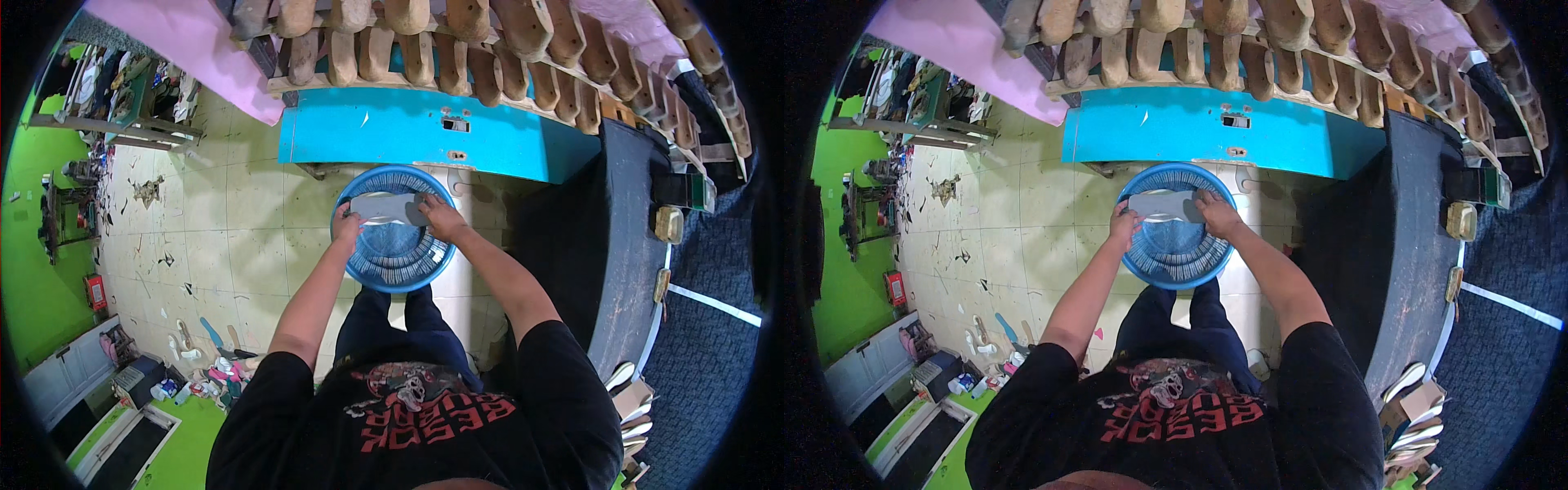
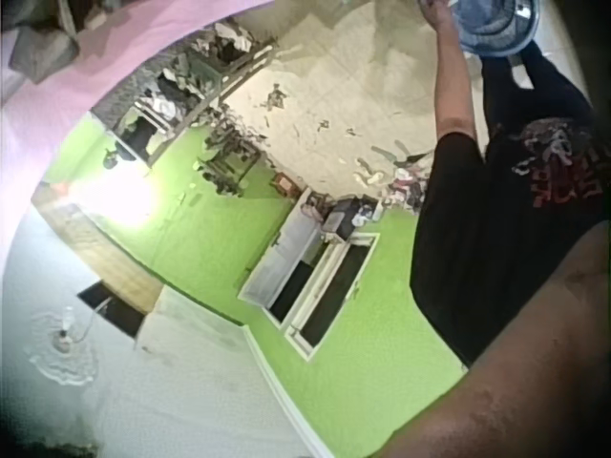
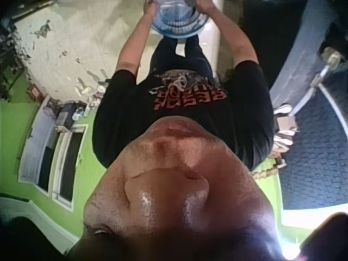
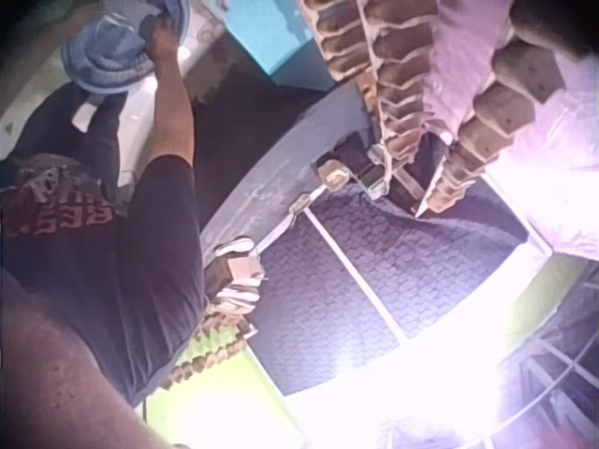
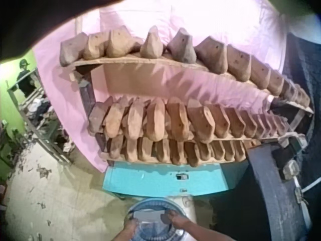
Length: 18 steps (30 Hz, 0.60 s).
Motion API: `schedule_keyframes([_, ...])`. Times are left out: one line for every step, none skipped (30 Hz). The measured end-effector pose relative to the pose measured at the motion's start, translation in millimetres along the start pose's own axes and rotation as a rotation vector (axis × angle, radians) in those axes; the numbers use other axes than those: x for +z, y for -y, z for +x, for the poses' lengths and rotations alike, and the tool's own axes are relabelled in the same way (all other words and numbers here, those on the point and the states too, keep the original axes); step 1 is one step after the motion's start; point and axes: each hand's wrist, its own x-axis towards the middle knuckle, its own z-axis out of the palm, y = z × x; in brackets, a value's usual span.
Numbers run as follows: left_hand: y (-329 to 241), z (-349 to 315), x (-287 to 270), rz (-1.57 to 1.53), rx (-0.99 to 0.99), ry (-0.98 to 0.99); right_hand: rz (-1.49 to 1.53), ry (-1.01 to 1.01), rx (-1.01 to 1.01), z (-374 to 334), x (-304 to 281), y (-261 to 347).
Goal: Applying adhesive or glue to shoe insoles using a brush in a manufacturing workshop.
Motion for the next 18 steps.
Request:
schedule_keyframes([6,12,1,0.003,0.002,-0.008,0.046,0.048,0.025,9,8,0])
schedule_keyframes([11,24,1,0.051,0.104,-0.078,0.051,0.045,0.016,24,13,0])
schedule_keyframes([17,28,10,0.104,0.194,-0.128,0.004,0.040,0.016,27,23,-6])
schedule_keyframes([20,34,20,0.110,0.188,-0.122,-0.043,0.034,0.012,30,31,-12])
schedule_keyframes([22,41,29,0.124,0.199,-0.131,-0.062,0.055,0.048,35,37,-18])
schedule_keyframes([24,45,32,0.139,0.207,-0.149,-0.053,0.061,0.047,38,43,-24])
schedule_keyframes([25,47,36,0.144,0.201,-0.154,-0.058,0.043,0.047,40,47,-30])
schedule_keyframes([26,50,40,0.189,0.178,-0.168,-0.064,0.024,0.047,42,51,-33])
schedule_keyframes([30,53,27,0.238,0.150,-0.206,-0.061,0.094,0.030,48,50,-23])
schedule_keyframes([31,50,34,0.240,0.137,-0.197,-0.058,0.105,0.039,45,56,-31])
schedule_keyframes([32,47,40,0.256,0.105,-0.173,-0.043,0.099,0.040,42,62,-40])
schedule_keyframes([32,49,38,0.267,0.090,-0.164,-0.032,0.078,0.023,46,63,-42])
schedule_keyframes([36,54,34,0.263,0.093,-0.170,-0.035,0.076,0.016,49,65,-43])
schedule_keyframes([37,58,29,0.270,0.122,-0.160,-0.052,0.076,0.008,52,67,-43])
schedule_keyframes([38,60,28,0.279,0.147,-0.147,-0.067,0.078,0.004,55,70,-43])
schedule_keyframes([39,63,27,0.277,0.148,-0.150,-0.068,0.077,0.001,57,71,-45])
schedule_keyframes([39,66,28,0.376,0.129,-0.171,-0.090,0.055,-0.001,57,73,-46])
schedule_keyframes([43,65,27,0.478,0.102,-0.194,-0.106,0.038,-0.004,55,77,-45])
